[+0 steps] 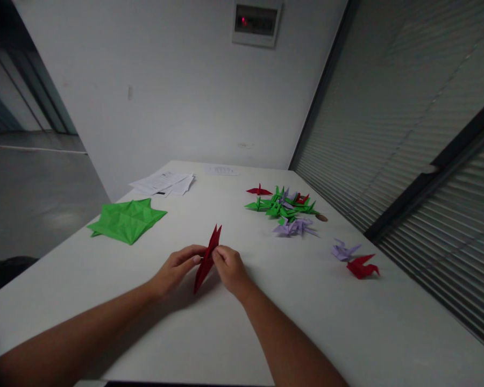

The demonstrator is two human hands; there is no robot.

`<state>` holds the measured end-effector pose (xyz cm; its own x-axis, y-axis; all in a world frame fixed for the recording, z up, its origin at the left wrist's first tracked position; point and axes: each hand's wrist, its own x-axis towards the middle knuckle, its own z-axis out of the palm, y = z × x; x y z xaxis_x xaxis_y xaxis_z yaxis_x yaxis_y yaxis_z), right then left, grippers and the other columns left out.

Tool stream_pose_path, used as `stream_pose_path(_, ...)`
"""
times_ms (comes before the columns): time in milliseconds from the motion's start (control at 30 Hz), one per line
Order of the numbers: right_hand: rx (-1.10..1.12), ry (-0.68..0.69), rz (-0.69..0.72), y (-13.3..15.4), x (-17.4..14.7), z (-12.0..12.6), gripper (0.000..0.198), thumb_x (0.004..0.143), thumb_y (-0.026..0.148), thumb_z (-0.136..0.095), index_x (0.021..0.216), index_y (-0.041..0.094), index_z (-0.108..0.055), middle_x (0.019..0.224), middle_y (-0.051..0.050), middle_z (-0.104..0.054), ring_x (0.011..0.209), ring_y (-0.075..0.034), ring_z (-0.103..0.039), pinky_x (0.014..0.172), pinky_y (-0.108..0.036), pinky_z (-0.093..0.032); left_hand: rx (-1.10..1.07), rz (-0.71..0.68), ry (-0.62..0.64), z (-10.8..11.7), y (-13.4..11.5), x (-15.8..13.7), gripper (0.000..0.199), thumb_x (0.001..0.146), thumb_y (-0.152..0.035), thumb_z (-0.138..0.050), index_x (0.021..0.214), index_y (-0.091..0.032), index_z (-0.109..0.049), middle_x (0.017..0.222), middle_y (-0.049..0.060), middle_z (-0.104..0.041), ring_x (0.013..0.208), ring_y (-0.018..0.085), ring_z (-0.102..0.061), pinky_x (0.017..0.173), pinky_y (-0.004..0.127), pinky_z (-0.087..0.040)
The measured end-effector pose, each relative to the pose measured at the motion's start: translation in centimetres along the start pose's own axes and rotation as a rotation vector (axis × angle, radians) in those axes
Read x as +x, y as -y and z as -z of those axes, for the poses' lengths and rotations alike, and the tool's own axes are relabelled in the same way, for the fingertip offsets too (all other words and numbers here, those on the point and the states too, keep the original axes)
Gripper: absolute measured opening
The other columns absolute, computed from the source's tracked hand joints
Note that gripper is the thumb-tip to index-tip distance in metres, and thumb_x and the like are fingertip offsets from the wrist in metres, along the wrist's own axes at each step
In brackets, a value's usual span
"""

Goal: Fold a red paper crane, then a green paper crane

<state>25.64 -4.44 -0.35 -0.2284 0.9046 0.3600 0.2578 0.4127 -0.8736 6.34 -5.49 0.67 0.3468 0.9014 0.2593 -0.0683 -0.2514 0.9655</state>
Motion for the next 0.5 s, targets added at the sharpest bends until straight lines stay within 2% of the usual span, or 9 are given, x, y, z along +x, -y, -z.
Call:
stream_pose_path(100,-0.102,-0.003,0.023,0.4,0.1,-0.1,0.02,0.09,0.029,-0.056,0.072,0.02,-0.062,0.068,0.001,-0.057,0.065,-0.016,-0.049,0.062,-0.027,-0.036,-0.102,0.063,-0.01,-0.3,-0.1,0.1,0.038,0.083,-0.042,-0.078,0.112,-0.018,-0.077,0.114,0.011,-0.076,0.107,0.027,-0.069,0.099,0.038,-0.052)
stream_pose_path(200,-0.175,-0.031,0.016,0.8,0.0,-0.1,0.015,0.084,0.025,-0.061,0.071,0.021,-0.061,0.065,0.002,-0.054,0.062,-0.015,-0.047,0.06,-0.027,-0.034,-0.171,0.114,-0.021,-0.6,0.0,0.1,0.041,0.075,-0.036,-0.085,0.111,-0.016,-0.076,0.111,0.011,-0.077,0.1,0.026,-0.071,0.093,0.037,-0.055)
stream_pose_path(333,-0.201,-0.112,-0.027,1.2,-0.1,-0.2,0.028,0.078,0.031,-0.071,0.065,0.023,-0.047,0.058,0.006,-0.042,0.055,-0.013,-0.038,0.055,-0.027,-0.029,-0.168,0.147,-0.076,-0.6,0.4,0.3,0.035,0.072,-0.029,-0.086,0.103,-0.015,-0.077,0.101,0.01,-0.079,0.09,0.024,-0.072,0.086,0.036,-0.056)
stream_pose_path(433,-0.182,-0.172,-0.064,1.1,-0.1,-0.4,0.037,0.073,0.035,-0.076,0.07,0.025,-0.041,0.059,0.009,-0.04,0.054,-0.012,-0.035,0.052,-0.026,-0.028,-0.197,0.173,-0.149,-0.5,0.9,0.4,0.03,0.071,-0.029,-0.087,0.095,-0.015,-0.076,0.092,0.008,-0.078,0.081,0.021,-0.072,0.077,0.033,-0.056)
stream_pose_path(500,-0.166,-0.213,-0.109,0.7,-0.1,-0.5,0.042,0.07,0.037,-0.08,0.076,0.026,-0.04,0.06,0.01,-0.04,0.053,-0.012,-0.036,0.051,-0.025,-0.029,-0.253,0.191,-0.194,-0.5,1.1,0.5,0.034,0.067,-0.03,-0.089,0.094,-0.016,-0.074,0.087,0.007,-0.078,0.076,0.02,-0.071,0.07,0.03,-0.055)
